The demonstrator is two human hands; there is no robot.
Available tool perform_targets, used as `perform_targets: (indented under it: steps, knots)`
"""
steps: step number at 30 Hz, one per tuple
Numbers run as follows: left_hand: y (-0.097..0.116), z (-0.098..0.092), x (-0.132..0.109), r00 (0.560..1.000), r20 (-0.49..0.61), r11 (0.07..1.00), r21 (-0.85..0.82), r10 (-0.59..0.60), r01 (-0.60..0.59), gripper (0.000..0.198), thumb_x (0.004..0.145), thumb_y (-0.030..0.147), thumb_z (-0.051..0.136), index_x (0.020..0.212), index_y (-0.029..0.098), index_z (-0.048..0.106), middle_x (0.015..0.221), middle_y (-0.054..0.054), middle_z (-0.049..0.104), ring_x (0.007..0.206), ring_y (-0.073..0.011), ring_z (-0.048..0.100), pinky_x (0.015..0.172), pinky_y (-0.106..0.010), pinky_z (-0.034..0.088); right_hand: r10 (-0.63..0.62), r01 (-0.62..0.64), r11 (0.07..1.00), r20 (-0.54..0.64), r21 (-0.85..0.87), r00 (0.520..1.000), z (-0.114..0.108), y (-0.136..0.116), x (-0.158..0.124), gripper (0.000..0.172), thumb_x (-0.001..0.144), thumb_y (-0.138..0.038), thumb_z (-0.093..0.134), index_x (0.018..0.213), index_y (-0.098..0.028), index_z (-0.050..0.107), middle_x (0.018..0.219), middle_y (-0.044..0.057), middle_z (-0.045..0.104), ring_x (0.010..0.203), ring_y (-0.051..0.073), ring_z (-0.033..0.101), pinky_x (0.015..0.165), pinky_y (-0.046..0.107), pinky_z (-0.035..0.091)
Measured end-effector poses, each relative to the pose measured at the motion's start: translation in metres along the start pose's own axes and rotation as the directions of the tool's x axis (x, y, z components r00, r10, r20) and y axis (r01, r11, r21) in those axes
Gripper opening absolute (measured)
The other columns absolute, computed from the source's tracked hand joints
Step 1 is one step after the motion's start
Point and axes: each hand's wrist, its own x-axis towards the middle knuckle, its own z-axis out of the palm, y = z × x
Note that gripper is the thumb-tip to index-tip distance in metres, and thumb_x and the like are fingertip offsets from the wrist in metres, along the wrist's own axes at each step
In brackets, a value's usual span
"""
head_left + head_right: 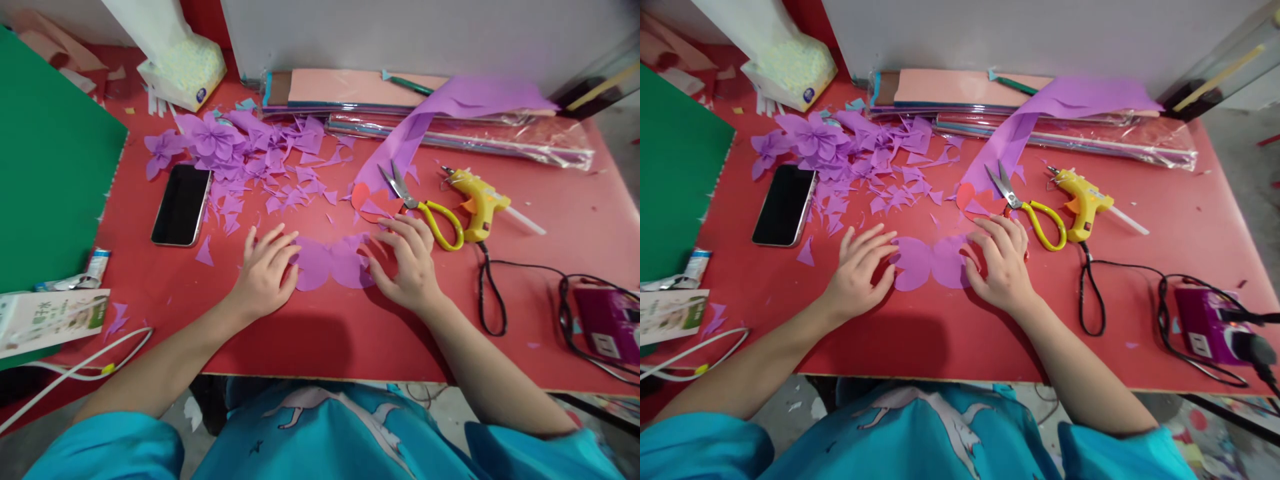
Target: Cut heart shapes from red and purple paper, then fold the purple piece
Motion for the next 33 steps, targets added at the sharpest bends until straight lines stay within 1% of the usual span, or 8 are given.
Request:
perform_targets:
  steps: [3,5,7,9,11,14,24,33]
  knots:
    - [0.0,-0.001,0.001,0.992,-0.09,0.996,-0.013,-0.094,0.093,0.026,0.078,0.012,0.052,0.104,0.018,0.052,0.117,-0.011,0.063,0.12,-0.0266,0.051,0.108,-0.054,0.026,-0.036,0.036,0.999,0.008,-0.014,0.999,-0.004,-0.002,0.001,0.025,0.075,-0.022,0.058,0.1,-0.022,0.055,0.113,0.01,0.058,0.112,0.032,0.047,0.098,0.055,0.031]
    - [-0.001,-0.001,0.001,0.985,-0.113,0.992,-0.021,-0.129,0.127,0.027,0.078,0.011,0.052,0.103,0.019,0.05,0.117,-0.01,0.062,0.12,-0.0257,0.051,0.108,-0.053,0.027,-0.073,0.073,0.997,0.025,-0.008,0.997,-0.007,-0.001,0.003,0.023,0.075,-0.022,0.059,0.097,-0.022,0.056,0.111,0.01,0.059,0.111,0.031,0.047,0.097,0.054,0.033]
    - [-0.001,-0.001,0.001,0.983,-0.116,0.99,-0.025,-0.141,0.139,0.026,0.078,0.011,0.052,0.102,0.02,0.05,0.117,-0.01,0.062,0.12,-0.0251,0.051,0.108,-0.053,0.027,-0.15,0.147,0.989,0.12,0.029,0.981,-0.01,0.0,0.004,0.022,0.074,-0.021,0.059,0.096,-0.021,0.057,0.111,0.01,0.06,0.11,0.031,0.047,0.098,0.055,0.031]
    - [-0.002,0.0,0.001,0.983,-0.115,0.99,-0.028,-0.142,0.139,0.024,0.078,0.011,0.052,0.101,0.02,0.05,0.117,-0.01,0.062,0.12,-0.0247,0.051,0.108,-0.052,0.027,-0.237,0.218,0.971,0.272,0.101,0.933,-0.014,0.002,0.006,0.023,0.073,-0.023,0.06,0.095,-0.02,0.058,0.111,0.01,0.061,0.111,0.03,0.047,0.1,0.055,0.028]
    - [-0.001,0.0,0.0,0.984,-0.11,0.99,-0.026,-0.14,0.138,0.023,0.078,0.012,0.052,0.099,0.02,0.051,0.117,-0.01,0.062,0.12,-0.0245,0.051,0.108,-0.052,0.028,-0.286,0.236,0.956,0.393,0.171,0.874,-0.016,0.002,0.007,0.026,0.07,-0.026,0.062,0.095,-0.019,0.059,0.114,0.011,0.06,0.113,0.031,0.046,0.102,0.056,0.025]
    - [0.0,0.001,0.0,0.987,-0.098,0.991,-0.012,-0.13,0.13,0.019,0.078,0.013,0.052,0.095,0.02,0.052,0.117,-0.009,0.062,0.12,-0.0243,0.051,0.107,-0.051,0.029,-0.289,0.21,0.954,0.462,0.216,0.839,-0.018,0.002,0.008,0.029,0.068,-0.028,0.062,0.095,-0.018,0.06,0.119,0.013,0.058,0.115,0.032,0.044,0.101,0.056,0.025]
    - [0.001,0.001,0.0,0.991,-0.06,0.993,-0.013,-0.117,0.117,0.012,0.08,0.013,0.05,0.088,0.02,0.057,0.115,-0.009,0.063,0.119,-0.0254,0.052,0.107,-0.054,0.027,-0.275,0.206,0.958,0.439,0.199,0.855,-0.015,0.0,0.008,0.016,0.072,-0.016,0.057,0.086,-0.02,0.06,0.113,0.01,0.063,0.112,0.029,0.047,0.098,0.055,0.03]
    - [0.001,0.001,0.0,0.993,-0.049,0.994,-0.016,-0.104,0.104,0.011,0.08,0.014,0.05,0.086,0.019,0.058,0.114,-0.009,0.064,0.118,-0.0251,0.052,0.107,-0.054,0.028,-0.322,0.246,0.941,0.389,0.233,0.863,-0.011,0.0,0.007,0.01,0.076,-0.013,0.055,0.082,-0.018,0.06,0.102,0.01,0.066,0.107,0.026,0.052,0.098,0.052,0.035]
